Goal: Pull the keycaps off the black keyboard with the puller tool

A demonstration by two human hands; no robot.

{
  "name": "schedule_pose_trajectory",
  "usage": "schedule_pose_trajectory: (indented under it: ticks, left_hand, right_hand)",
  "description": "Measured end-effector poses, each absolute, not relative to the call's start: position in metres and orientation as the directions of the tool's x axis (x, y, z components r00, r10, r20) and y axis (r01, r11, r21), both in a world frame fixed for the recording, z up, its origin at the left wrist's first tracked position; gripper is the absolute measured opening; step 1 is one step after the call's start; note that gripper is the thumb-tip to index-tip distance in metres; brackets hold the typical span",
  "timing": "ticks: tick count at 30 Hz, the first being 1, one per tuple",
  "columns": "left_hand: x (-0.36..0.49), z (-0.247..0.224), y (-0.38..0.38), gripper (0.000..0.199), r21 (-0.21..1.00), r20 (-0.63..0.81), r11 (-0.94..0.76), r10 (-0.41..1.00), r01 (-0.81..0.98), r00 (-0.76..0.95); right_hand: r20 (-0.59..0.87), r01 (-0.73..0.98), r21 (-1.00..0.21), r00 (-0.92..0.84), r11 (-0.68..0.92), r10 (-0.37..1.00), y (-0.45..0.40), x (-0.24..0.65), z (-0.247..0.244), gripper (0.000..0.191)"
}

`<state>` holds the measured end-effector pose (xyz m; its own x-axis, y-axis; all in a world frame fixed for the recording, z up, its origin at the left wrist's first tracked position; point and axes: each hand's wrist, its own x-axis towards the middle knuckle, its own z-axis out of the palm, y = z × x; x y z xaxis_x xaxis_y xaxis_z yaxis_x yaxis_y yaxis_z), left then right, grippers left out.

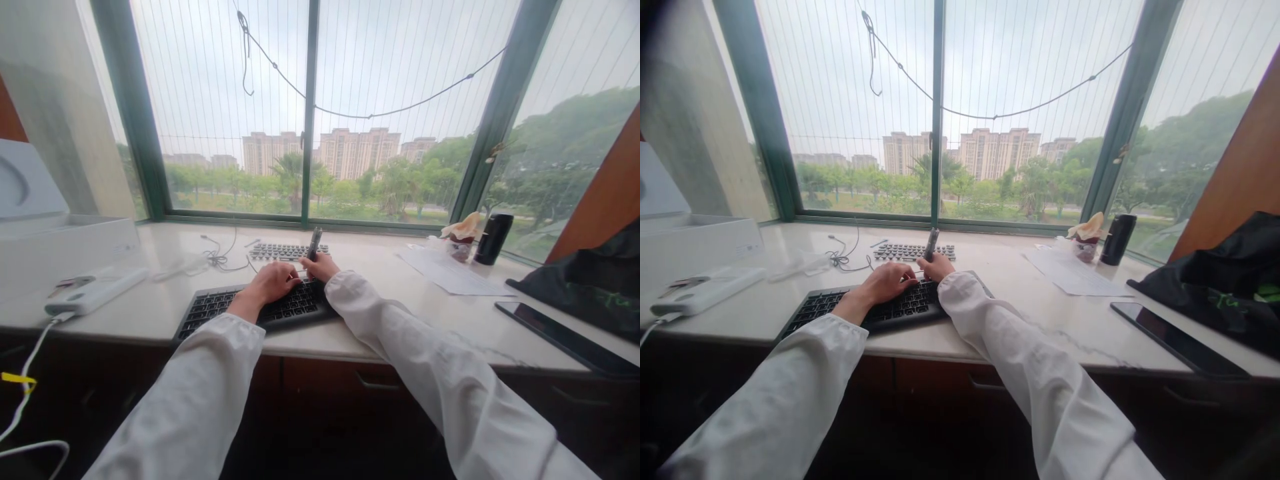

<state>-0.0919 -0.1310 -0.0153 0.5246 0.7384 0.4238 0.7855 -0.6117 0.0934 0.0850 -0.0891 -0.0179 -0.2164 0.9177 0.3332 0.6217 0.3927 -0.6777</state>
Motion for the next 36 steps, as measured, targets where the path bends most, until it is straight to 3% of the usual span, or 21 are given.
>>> schedule_pose_trajectory:
  ticks: [3, 8, 17, 24, 31, 36]
  left_hand:
    - [-0.091, -0.015, -0.133, 0.025, 0.085, 0.424, -0.578, 0.758, 0.812, 0.495]
    - [-0.093, -0.017, -0.129, 0.026, 0.216, 0.394, -0.543, 0.809, 0.812, 0.436]
    - [-0.094, -0.021, -0.119, 0.021, 0.316, 0.435, -0.57, 0.798, 0.759, 0.418]
    - [-0.094, -0.019, -0.119, 0.022, 0.278, 0.398, -0.548, 0.813, 0.788, 0.425]
    - [-0.09, -0.014, -0.129, 0.022, 0.121, 0.421, -0.594, 0.756, 0.796, 0.5]
    - [-0.088, -0.014, -0.13, 0.022, 0.084, 0.409, -0.591, 0.755, 0.803, 0.513]
  right_hand:
    - [0.34, 0.592, -0.697, -0.224, 0.404, 0.913, -0.087, 0.084, -0.021, 0.033]
    - [0.357, 0.582, -0.703, -0.208, 0.408, 0.911, -0.089, 0.081, -0.022, 0.034]
    - [0.474, 0.664, -0.541, -0.267, 0.517, 0.839, -0.097, 0.076, -0.017, 0.041]
    - [0.509, 0.655, -0.483, -0.331, 0.582, 0.795, -0.101, 0.078, -0.015, 0.037]
    - [0.343, 0.601, -0.691, -0.216, 0.402, 0.914, -0.094, 0.079, -0.019, 0.035]
    - [0.334, 0.597, -0.711, -0.177, 0.371, 0.926, -0.091, 0.078, -0.021, 0.03]
